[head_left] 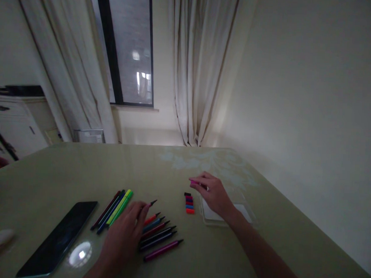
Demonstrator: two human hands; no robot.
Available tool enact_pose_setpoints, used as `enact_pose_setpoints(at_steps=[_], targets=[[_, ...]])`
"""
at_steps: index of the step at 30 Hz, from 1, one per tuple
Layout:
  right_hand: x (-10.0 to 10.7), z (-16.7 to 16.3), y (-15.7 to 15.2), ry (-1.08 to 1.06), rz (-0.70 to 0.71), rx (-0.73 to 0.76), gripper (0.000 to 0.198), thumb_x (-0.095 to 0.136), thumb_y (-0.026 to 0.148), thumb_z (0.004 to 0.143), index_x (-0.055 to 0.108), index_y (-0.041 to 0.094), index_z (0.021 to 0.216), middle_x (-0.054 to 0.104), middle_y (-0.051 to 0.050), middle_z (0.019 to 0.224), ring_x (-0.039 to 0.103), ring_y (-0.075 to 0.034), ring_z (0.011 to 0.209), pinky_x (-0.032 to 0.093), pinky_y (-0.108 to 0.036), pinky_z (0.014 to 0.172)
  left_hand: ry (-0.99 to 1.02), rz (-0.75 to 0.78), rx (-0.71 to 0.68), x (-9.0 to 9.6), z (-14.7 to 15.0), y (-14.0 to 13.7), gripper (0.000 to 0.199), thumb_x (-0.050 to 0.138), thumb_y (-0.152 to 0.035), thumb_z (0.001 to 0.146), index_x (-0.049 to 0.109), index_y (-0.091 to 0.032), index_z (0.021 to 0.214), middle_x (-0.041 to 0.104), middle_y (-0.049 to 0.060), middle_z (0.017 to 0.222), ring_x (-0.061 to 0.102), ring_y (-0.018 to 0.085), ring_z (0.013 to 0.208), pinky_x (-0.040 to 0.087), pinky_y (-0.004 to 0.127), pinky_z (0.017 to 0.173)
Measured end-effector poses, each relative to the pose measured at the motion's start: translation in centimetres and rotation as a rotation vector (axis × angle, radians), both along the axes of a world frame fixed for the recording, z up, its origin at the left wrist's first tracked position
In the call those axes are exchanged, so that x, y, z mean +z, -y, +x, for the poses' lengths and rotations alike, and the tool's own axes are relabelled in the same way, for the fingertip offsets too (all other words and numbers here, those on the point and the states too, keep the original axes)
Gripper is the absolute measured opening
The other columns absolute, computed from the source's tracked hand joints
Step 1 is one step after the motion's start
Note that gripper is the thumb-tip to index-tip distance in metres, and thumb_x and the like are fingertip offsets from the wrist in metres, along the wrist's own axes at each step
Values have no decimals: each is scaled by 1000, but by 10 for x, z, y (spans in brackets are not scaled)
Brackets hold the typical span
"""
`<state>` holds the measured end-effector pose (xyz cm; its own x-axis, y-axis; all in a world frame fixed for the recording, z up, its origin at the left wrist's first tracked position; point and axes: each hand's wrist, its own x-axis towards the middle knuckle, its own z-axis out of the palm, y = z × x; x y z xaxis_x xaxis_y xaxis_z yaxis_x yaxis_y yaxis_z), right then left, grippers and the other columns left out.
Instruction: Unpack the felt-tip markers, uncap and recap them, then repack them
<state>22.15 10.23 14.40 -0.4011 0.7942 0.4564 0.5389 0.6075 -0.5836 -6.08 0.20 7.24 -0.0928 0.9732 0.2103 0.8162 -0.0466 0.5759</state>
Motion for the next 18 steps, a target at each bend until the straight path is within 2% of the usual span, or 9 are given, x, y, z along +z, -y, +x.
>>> enact_pose_setpoints(at_steps=[2,5,8,12,14,18], targets=[[-8,-3,-4,30,3,-57,20,67,30,98,81,19,107,66,-6,92,63,-18,82,50,-29,78,-36,23,31,-4,-10,-3,39,33,-52,103,62,-28,98,72,5,102,70,26,96,52,40,86],[-27,-15,-10,127,-40,-70,17,65,18,97,80,15,104,63,-6,96,63,-17,87,48,-28,82,-108,31,58,-11,-19,-7,37,35,-47,102,64,-25,98,70,8,107,68,29,103,50,44,93],[-43,-28,-17,215,-96,-59,20,61,13,97,79,15,106,66,-8,102,64,-17,92,47,-26,86,-94,-40,33,-14,-21,-8,37,38,-48,101,66,-25,96,70,8,105,68,28,101,51,43,89],[-55,-41,-26,277,-120,-58,18,65,15,95,78,16,107,73,-8,105,66,-19,100,45,-27,91,-55,-95,-38,-11,-22,-10,41,37,-50,102,67,-25,91,72,7,98,69,26,95,52,40,86],[-59,-46,-29,286,-125,-56,16,67,17,93,77,17,105,75,-7,103,67,-19,98,45,-27,89,-101,-81,22,-10,-27,-10,40,34,-46,102,67,-24,95,72,9,103,69,27,100,51,40,89],[-65,-51,-32,312,-137,-47,11,70,21,92,78,19,100,77,-4,97,67,-19,93,44,-26,85,-350,-45,246,-13,-45,-8,42,28,-40,101,64,-20,114,68,14,120,66,31,110,50,43,96]])
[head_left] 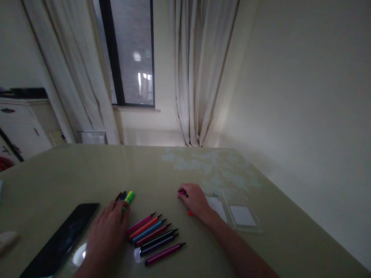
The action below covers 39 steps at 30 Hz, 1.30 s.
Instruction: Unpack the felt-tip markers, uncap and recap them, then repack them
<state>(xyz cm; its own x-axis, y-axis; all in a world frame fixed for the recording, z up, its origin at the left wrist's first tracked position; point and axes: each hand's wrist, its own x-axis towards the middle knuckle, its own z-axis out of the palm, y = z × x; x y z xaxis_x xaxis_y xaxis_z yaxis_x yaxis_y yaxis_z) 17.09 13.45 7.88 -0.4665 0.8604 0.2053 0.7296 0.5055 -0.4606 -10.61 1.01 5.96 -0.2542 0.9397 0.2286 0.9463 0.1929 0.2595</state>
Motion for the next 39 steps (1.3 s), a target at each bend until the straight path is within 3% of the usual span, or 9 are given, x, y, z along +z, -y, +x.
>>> enact_pose_setpoints(at_steps=[3,14,17,20,24,26,30,35,39], targets=[[-3,-1,-2,22,-1,-13,7,72,22,91,79,21,93,75,-4,95,66,-20,96,42,-28,88,-115,-8,21,-4,-10,1,45,27,-40,100,61,-17,118,68,16,117,67,32,108,50,44,96],[-3,-1,-1,28,-8,-66,9,76,32,90,81,24,90,76,-3,93,65,-22,97,36,-36,91,-132,-86,3,-3,-7,2,40,31,-40,99,64,-18,104,71,16,113,68,32,105,51,44,92],[-1,2,-1,24,-1,-95,9,77,31,89,81,23,87,76,-6,98,64,-25,103,35,-40,95,-109,-1,-39,-3,-1,0,38,30,-35,100,64,-19,102,70,16,114,67,33,108,50,46,94],[7,3,3,0,13,-104,16,82,31,85,80,23,98,74,-8,110,62,-27,112,37,-42,98,6,122,-142,-7,10,-3,34,34,-40,102,63,-21,104,72,12,112,66,32,108,50,46,94],[24,-5,20,-230,-82,242,46,87,34,80,74,24,123,75,-5,112,68,-19,96,48,-29,85,153,217,-290,-15,31,-1,26,42,-41,103,61,-26,111,74,7,108,71,27,101,55,39,88],[31,-11,31,-320,-106,401,30,81,32,88,77,24,117,78,-3,103,69,-16,87,49,-25,80,179,253,-355,-15,41,3,25,41,-35,103,61,-27,115,74,6,108,72,25,99,57,36,84],[41,-16,41,-351,-40,464,12,74,28,94,82,22,101,80,-3,89,71,-16,81,48,-24,77,187,275,-434,-4,57,11,28,37,-29,103,62,-29,116,75,6,104,74,23,90,57,32,77],[53,5,24,-460,17,339,13,74,31,92,83,23,97,80,-3,86,70,-16,77,50,-25,74,251,163,-375,11,50,13,26,35,-33,104,59,-28,112,78,3,95,77,22,83,58,30,71],[53,25,5,-429,80,114,17,71,23,89,83,22,101,80,-4,89,68,-17,77,51,-27,73,203,134,-230,6,29,6,30,34,-38,103,60,-27,113,76,6,110,75,25,97,58,37,83]])
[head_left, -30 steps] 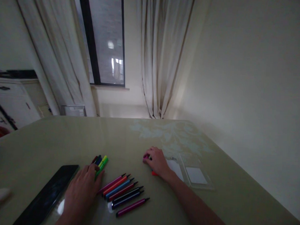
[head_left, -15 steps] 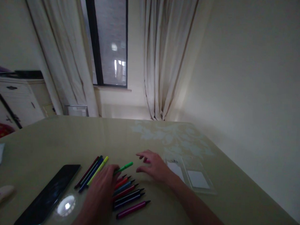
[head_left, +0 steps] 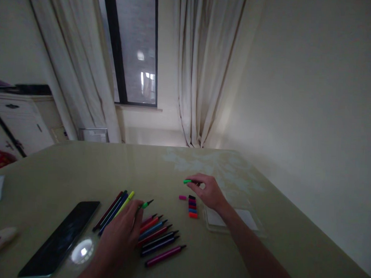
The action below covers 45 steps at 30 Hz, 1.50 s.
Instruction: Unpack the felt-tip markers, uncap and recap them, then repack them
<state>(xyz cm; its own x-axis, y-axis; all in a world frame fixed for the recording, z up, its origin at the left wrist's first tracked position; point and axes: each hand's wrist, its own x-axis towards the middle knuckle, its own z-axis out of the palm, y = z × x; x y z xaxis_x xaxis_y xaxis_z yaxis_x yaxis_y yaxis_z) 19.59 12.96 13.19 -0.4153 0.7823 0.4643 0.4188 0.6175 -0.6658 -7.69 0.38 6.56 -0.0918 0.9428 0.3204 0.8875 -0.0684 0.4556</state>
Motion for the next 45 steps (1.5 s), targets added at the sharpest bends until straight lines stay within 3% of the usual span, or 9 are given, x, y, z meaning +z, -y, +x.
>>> enact_pose_setpoints(at_steps=[4,8,12,16,21,29,35,39,45], targets=[[-21,-3,-4,262,-42,-1,20,73,17,83,84,20,100,78,-6,88,67,-17,74,48,-26,71,-66,-45,21,-6,-9,-4,31,36,-36,101,65,-25,108,72,9,119,70,27,111,53,42,96],[-37,-12,1,459,-59,7,22,71,11,80,83,20,96,76,-3,85,66,-15,73,45,-24,71,-15,-156,-36,-2,-9,-2,32,41,-40,100,70,-25,101,74,9,113,70,27,108,53,42,95],[-38,-13,3,499,-61,-17,18,70,12,79,79,20,93,75,-1,81,65,-16,73,44,-24,70,-7,-184,87,3,-23,-3,40,35,-45,102,68,-24,107,73,9,115,69,28,108,52,43,95],[-41,-14,3,532,-42,-51,12,71,12,80,76,18,90,73,-4,90,65,-18,85,44,-26,77,-225,-174,219,0,-41,-5,41,30,-40,102,64,-19,109,70,15,114,68,31,105,51,46,94],[-44,-16,4,571,-25,-93,6,70,15,85,74,17,89,72,-7,94,63,-22,93,43,-29,82,-328,-242,226,-2,-42,-4,38,30,-39,101,62,-19,100,71,14,108,69,30,105,51,42,93],[-30,-26,16,548,9,-50,4,70,19,91,73,18,94,72,-6,100,63,-21,99,43,-29,88,-273,-275,307,1,-38,-2,41,24,-40,103,54,-15,115,74,16,104,73,31,98,53,42,86],[-21,-34,29,468,17,85,10,71,25,94,73,19,101,72,-6,101,65,-20,96,45,-29,87,-269,-217,179,-2,-36,-5,32,32,-32,102,61,-19,104,69,16,117,66,30,109,49,44,94],[-16,-39,39,434,-4,160,19,69,28,97,73,20,114,73,-7,108,66,-19,96,48,-29,89,-247,-159,75,-4,-28,-9,29,37,-31,102,64,-23,95,71,10,105,64,30,105,47,47,93],[-15,-45,48,364,37,242,44,65,37,100,60,23,142,69,-9,131,62,-23,120,45,-31,104,-22,79,-122,-4,-5,-10,31,39,-31,103,67,-24,114,70,9,111,68,26,103,52,38,90]])
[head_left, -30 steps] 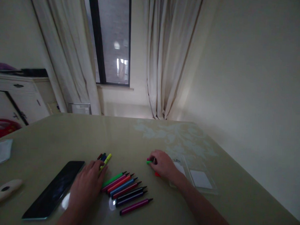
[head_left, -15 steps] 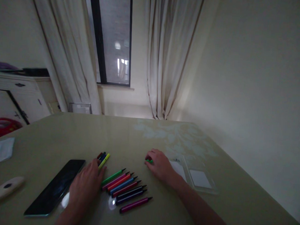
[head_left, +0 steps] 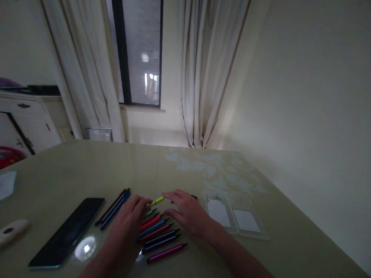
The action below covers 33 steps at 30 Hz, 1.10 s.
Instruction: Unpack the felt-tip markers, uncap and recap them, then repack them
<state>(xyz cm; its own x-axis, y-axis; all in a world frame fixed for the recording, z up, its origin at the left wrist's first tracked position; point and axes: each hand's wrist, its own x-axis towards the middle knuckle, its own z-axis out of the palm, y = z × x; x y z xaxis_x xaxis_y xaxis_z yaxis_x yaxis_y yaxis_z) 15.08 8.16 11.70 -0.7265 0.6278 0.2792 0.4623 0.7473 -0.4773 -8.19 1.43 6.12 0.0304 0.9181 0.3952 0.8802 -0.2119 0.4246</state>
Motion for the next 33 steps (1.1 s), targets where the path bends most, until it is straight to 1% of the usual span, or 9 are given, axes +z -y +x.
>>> enact_pose_setpoints(at_steps=[2,5,8,11,16,20,25,31,33], targets=[[0,-1,0,-8,6,26,31,60,34,103,68,23,131,73,-7,120,66,-21,111,47,-29,98,91,23,-82,2,11,4,31,39,-33,104,67,-26,116,68,9,113,69,22,100,55,31,85],[0,0,-2,4,42,52,22,58,29,104,77,22,114,76,-5,101,68,-19,95,49,-26,88,174,-44,-149,9,27,11,29,38,-35,105,65,-28,113,68,7,113,71,19,93,56,27,81],[3,7,-10,16,70,84,19,62,26,102,78,24,113,76,-4,97,68,-18,92,49,-25,86,192,-117,-162,17,35,15,29,35,-34,105,62,-28,112,68,8,111,71,19,87,56,28,77],[10,24,-25,-40,57,28,21,60,23,102,79,23,111,77,-5,99,69,-18,92,49,-25,85,170,-137,-92,18,28,14,29,32,-36,105,59,-27,110,69,8,106,71,21,84,56,32,76],[19,48,-45,-130,20,-196,17,65,24,98,80,22,103,77,-6,97,69,-19,88,51,-30,84,92,-94,87,7,-5,5,29,34,-39,103,60,-25,103,68,6,105,71,23,91,55,37,83],[5,39,-40,64,2,-222,13,69,17,92,80,20,98,72,-6,97,66,-17,87,47,-27,79,-40,-139,161,-1,-18,3,31,36,-35,100,65,-23,100,70,8,103,69,26,96,52,41,89],[-16,28,-35,242,9,-220,12,70,14,86,74,18,97,71,-4,96,63,-18,89,42,-27,79,-85,-250,152,0,-21,3,37,36,-39,101,69,-22,100,71,9,109,67,27,105,50,42,94],[-22,30,-36,275,11,-282,10,69,15,84,70,18,94,71,-7,97,62,-21,91,40,-29,77,-305,-228,473,9,-36,7,49,24,-36,102,62,-13,123,65,17,122,63,34,111,50,47,89],[-22,30,-36,280,10,-302,10,69,16,84,69,18,94,70,-7,98,61,-21,91,40,-29,77,-360,-238,514,10,-40,9,50,24,-37,101,62,-12,123,65,18,120,63,36,111,50,48,87]])
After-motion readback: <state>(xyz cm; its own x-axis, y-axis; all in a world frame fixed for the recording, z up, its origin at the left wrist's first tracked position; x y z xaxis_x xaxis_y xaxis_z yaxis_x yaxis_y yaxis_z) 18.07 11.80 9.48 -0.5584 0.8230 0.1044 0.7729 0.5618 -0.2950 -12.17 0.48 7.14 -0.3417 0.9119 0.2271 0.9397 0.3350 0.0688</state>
